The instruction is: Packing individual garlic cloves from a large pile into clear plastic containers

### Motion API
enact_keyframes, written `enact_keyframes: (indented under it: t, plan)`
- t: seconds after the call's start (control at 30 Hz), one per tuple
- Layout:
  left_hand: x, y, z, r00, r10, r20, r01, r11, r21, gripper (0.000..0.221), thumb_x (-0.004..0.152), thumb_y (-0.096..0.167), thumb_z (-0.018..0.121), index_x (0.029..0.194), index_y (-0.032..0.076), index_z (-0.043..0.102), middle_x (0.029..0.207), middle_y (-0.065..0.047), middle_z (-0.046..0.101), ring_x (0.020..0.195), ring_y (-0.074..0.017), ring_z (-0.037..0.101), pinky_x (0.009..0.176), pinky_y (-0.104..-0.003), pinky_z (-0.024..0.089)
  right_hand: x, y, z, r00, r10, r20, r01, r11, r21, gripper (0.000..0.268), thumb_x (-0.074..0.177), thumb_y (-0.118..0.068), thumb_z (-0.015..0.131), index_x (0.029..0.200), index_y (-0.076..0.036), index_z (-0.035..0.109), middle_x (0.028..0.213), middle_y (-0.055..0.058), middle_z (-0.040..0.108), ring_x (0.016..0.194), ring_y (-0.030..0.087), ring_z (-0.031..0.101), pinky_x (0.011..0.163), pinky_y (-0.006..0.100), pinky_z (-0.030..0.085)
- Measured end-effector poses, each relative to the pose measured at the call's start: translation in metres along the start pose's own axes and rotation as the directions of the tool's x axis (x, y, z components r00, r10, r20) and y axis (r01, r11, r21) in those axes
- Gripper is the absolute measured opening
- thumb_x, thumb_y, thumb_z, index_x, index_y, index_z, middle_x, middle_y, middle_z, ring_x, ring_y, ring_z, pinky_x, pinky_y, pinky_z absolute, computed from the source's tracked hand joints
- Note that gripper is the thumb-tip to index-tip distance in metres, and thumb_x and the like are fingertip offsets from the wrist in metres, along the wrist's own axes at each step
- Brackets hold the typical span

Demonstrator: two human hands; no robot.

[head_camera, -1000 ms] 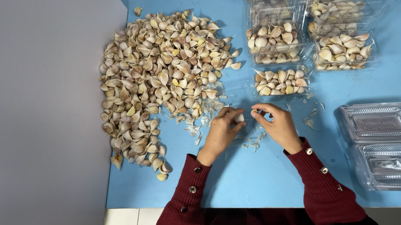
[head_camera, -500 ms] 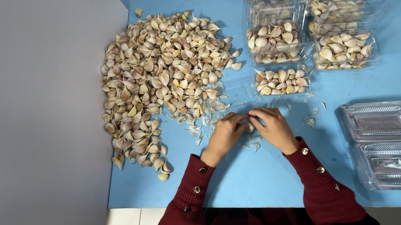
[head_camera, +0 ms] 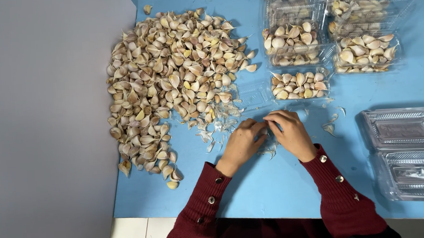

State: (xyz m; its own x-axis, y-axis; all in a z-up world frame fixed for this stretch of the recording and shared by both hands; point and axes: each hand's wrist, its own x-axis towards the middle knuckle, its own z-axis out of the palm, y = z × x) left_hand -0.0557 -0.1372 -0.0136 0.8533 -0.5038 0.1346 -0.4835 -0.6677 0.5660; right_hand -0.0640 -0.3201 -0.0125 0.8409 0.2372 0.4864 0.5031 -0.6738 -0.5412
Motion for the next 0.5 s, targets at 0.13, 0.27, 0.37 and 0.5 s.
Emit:
enact_keyframes:
  t: [0.13,0.27,0.37,0.5]
  plan:
    - [0.0,-0.008,0.002,0.997,-0.009,-0.073,0.011,0.999,0.033,0.027,0.091,0.017,0.073,0.116,0.01,0.07,0.097,-0.009,0.067,0.094,-0.0279,0.072,0.073,-0.04,0.064,-0.008,0.018,0.011,1.0,-0.012,-0.017,0.011,0.996,-0.086,0.014,0.095,0.001,0.068,0.105,-0.006,0.074,0.097,0.003,0.073,0.097,0.02,0.072,0.088,0.034,0.055]
    - [0.001,-0.011,0.009,0.996,-0.009,-0.089,0.012,0.999,0.039,0.028,0.092,0.018,0.072,0.119,0.009,0.068,0.094,-0.009,0.067,0.092,-0.0274,0.072,0.072,-0.04,0.064,-0.008,0.019,0.012,1.0,0.003,-0.024,-0.005,0.993,-0.115,0.011,0.095,-0.004,0.069,0.103,-0.009,0.074,0.099,0.001,0.07,0.099,0.02,0.069,0.09,0.036,0.053]
    - [0.001,-0.009,0.011,0.997,-0.015,-0.074,0.019,0.998,0.063,0.029,0.092,0.017,0.072,0.12,0.01,0.068,0.093,-0.009,0.067,0.091,-0.0263,0.073,0.071,-0.038,0.064,-0.011,0.019,0.013,1.0,0.017,-0.008,-0.018,0.988,-0.154,0.011,0.091,-0.013,0.073,0.102,-0.014,0.074,0.102,-0.001,0.067,0.1,0.02,0.065,0.09,0.04,0.051]
    - [0.001,-0.006,0.007,0.997,-0.018,-0.079,0.023,0.998,0.058,0.03,0.092,0.017,0.072,0.121,0.009,0.068,0.092,-0.009,0.068,0.091,-0.0268,0.074,0.07,-0.039,0.064,-0.015,0.026,0.016,0.999,0.044,0.021,-0.038,0.972,-0.232,0.014,0.088,-0.016,0.074,0.102,-0.014,0.074,0.106,0.0,0.064,0.105,0.023,0.061,0.091,0.043,0.048]
